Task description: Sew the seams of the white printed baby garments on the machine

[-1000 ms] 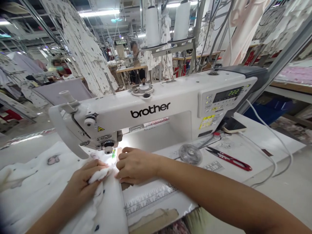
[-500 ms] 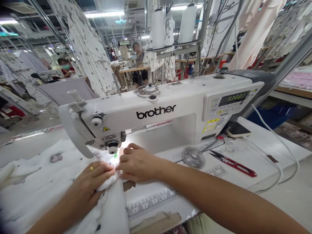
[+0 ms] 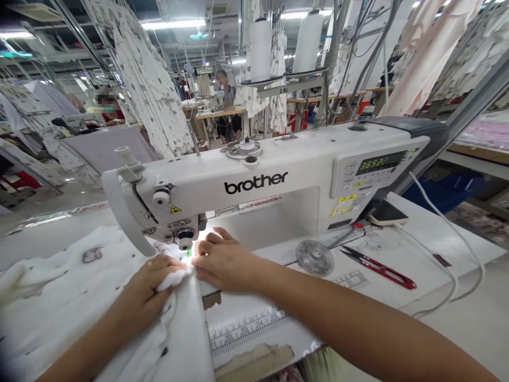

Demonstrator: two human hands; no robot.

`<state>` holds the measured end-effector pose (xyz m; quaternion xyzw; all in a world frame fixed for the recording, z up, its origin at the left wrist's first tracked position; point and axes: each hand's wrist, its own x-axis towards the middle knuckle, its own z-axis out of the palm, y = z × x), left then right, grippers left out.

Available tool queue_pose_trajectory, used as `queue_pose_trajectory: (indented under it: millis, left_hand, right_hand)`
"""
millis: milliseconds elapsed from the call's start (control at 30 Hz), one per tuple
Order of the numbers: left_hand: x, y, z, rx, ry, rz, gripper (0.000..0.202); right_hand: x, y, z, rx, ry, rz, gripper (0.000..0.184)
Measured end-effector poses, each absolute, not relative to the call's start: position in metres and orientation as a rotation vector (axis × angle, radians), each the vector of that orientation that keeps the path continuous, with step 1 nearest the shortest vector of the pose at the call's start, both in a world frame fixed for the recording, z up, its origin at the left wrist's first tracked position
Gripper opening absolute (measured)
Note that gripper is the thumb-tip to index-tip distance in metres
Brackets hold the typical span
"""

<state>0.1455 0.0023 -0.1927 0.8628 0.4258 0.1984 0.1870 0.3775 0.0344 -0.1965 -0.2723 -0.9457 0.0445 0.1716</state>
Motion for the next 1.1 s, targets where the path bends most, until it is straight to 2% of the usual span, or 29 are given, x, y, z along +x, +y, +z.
queue_pose_trajectory:
  millis: [100,167,233,333,467,567,667,833,1100]
  left_hand:
    - [0.146,0.008,-0.192,2.106,1.405,0.637,0.038]
    - [0.147,0.009,-0.191,2.071,1.449,0.653,0.041]
    - [0.147,0.008,-0.191,2.219,1.361,0.612,0.038]
    - [0.148,0.002,-0.193,2.545,1.177,0.506,0.02]
    - [0.147,-0.009,-0.201,2.877,1.124,0.492,0.045]
    - [0.146,-0.01,-0.209,2.981,1.108,0.522,0.054]
    - [0.145,-0.002,-0.214,3.015,1.139,0.567,0.058]
    - [0.14,0.013,-0.211,2.996,1.199,0.488,0.056]
    - [0.145,0.011,-0.201,2.912,1.207,0.516,0.044]
  right_hand:
    - [0.377,0.035,-0.196,-0.806,-2.687,0.17,0.019]
    - [0.378,0.035,-0.196,-0.812,-2.681,0.188,0.02]
    - [0.38,0.036,-0.196,-0.817,-2.689,0.194,0.021]
    - [0.382,0.037,-0.195,-0.795,-2.702,0.165,0.021]
    - [0.384,0.036,-0.195,-0.704,-2.712,0.087,0.024]
    - [0.383,0.034,-0.195,-0.76,-2.72,0.1,0.02]
    - [0.381,0.033,-0.195,-0.837,-2.717,0.124,0.025]
    - [0.381,0.037,-0.199,-0.892,-2.699,0.123,0.037]
    - [0.38,0.046,-0.2,-0.802,-2.621,0.081,0.02]
